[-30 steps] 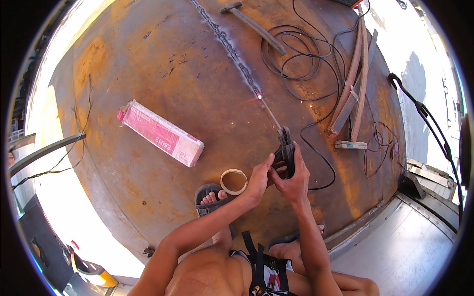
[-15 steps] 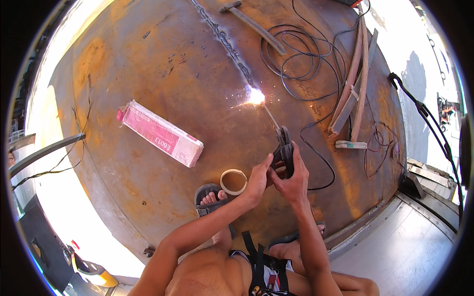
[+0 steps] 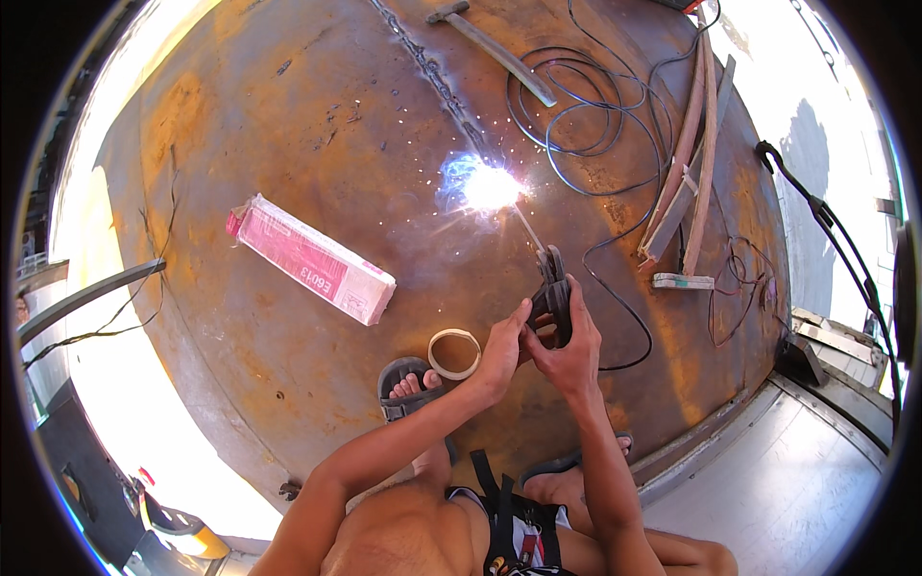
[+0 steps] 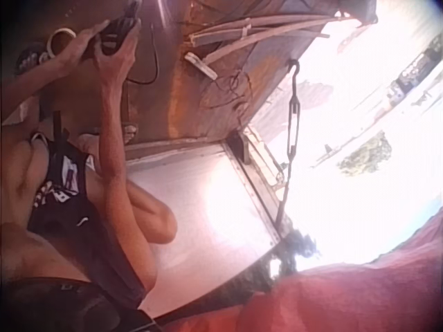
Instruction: The person welds a seam on a large curved metal surface using a handheld welding torch, then uses a hammer to chip away slag from the weld. The person repeats welding and slag removal along the seam.
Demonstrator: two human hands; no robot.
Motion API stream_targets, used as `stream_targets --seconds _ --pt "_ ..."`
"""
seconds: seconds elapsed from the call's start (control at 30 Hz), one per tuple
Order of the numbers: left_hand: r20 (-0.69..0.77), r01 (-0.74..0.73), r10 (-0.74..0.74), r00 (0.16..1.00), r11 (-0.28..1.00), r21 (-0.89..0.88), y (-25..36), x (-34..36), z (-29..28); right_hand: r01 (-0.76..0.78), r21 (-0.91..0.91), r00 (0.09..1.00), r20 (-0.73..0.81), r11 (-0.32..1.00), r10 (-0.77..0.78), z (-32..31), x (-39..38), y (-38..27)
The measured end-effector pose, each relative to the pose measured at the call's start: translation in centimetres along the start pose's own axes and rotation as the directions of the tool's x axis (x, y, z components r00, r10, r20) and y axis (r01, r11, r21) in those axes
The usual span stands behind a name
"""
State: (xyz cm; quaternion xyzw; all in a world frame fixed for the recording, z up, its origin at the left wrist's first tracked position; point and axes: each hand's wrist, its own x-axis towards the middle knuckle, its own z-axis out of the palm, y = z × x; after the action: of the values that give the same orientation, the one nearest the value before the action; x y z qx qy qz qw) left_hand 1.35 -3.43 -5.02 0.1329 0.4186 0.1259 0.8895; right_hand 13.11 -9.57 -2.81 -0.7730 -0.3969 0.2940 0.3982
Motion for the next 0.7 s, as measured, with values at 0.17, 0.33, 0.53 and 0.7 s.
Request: stream_targets --seconds 0.17,0.33,0.53,0.7 --pt "0.011 0.0 0.0 1.0 1.0 0.0 -0.08 0.03 -0.14 0.012 -0.014 1.0 -0.002 1.0 -0.012 0.01 0.0 0.13" --pt "0.02 0.005 -0.005 1.0 1.0 -0.004 -0.07 0.09 -0.2 -0.001 -0.007 1.0 0.008 1.0 0.001 -0.09 0.09 -0.16" --pt "0.028 -0.002 0.003 1.0 1.0 -0.01 0.03 0.08 -0.15 0.008 -0.021 1.0 0.008 1.0 -0.008 -0.05 0.05 -0.07" --pt "0.01 0.012 -0.012 1.0 1.0 0.007 0.54 -0.37 0.43 0.025 -0.009 1.0 0.001 1.0 -0.025 -0.06 0.09 0.14"
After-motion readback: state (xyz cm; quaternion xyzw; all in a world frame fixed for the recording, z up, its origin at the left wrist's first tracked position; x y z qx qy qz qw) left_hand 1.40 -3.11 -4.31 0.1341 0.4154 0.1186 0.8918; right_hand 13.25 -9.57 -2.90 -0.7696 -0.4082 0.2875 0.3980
